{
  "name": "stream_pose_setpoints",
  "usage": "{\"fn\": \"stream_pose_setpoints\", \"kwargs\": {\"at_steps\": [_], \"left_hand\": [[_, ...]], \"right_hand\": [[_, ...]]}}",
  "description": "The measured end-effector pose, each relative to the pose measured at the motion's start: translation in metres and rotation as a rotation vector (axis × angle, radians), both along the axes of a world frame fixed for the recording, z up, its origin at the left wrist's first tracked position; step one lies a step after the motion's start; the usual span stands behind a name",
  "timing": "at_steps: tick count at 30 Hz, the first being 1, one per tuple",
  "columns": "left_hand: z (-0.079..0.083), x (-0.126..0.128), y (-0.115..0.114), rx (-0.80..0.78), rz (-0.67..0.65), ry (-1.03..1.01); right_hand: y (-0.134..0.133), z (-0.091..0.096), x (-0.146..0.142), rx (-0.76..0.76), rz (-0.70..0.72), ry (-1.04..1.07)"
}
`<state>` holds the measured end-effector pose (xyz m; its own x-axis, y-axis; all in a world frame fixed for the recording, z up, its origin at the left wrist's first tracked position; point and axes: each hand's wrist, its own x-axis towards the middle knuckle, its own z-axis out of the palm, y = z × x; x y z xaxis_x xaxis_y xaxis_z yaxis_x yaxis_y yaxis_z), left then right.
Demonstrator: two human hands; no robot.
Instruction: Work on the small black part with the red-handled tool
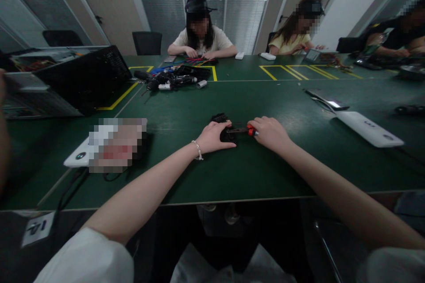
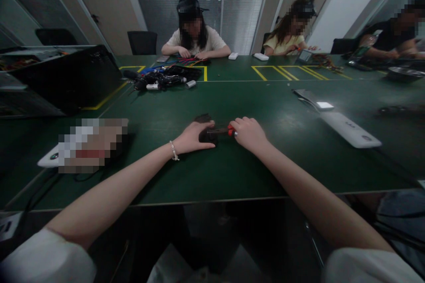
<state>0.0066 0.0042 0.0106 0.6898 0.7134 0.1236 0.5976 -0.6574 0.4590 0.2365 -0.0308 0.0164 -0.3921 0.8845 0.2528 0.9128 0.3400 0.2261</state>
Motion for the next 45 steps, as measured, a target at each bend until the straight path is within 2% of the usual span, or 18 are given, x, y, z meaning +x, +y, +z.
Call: {"fn": "stream_pose_setpoints", "kwargs": {"at_steps": [16, 24, 30, 39, 45], "left_hand": [[0.0048, 0.0011, -0.0021, 0.018, 0.031, -0.031], [0.0002, 0.0012, 0.0008, 0.068, 0.024, -0.04], [0.0009, 0.0008, 0.0009, 0.067, 0.017, -0.043], [0.0054, 0.0014, -0.0013, 0.034, 0.036, -0.053], [0.0055, 0.0013, -0.0011, 0.017, 0.039, -0.065]], "right_hand": [[0.0031, -0.003, 0.0017, -0.018, 0.0, 0.021], [0.0048, -0.0046, 0.0029, -0.001, 0.013, 0.031], [0.0046, -0.0048, 0.003, -0.029, 0.001, 0.046], [0.0021, -0.0017, 0.0015, 0.029, 0.014, 0.006], [0.0038, -0.0045, 0.0025, -0.006, -0.002, 0.035]]}}
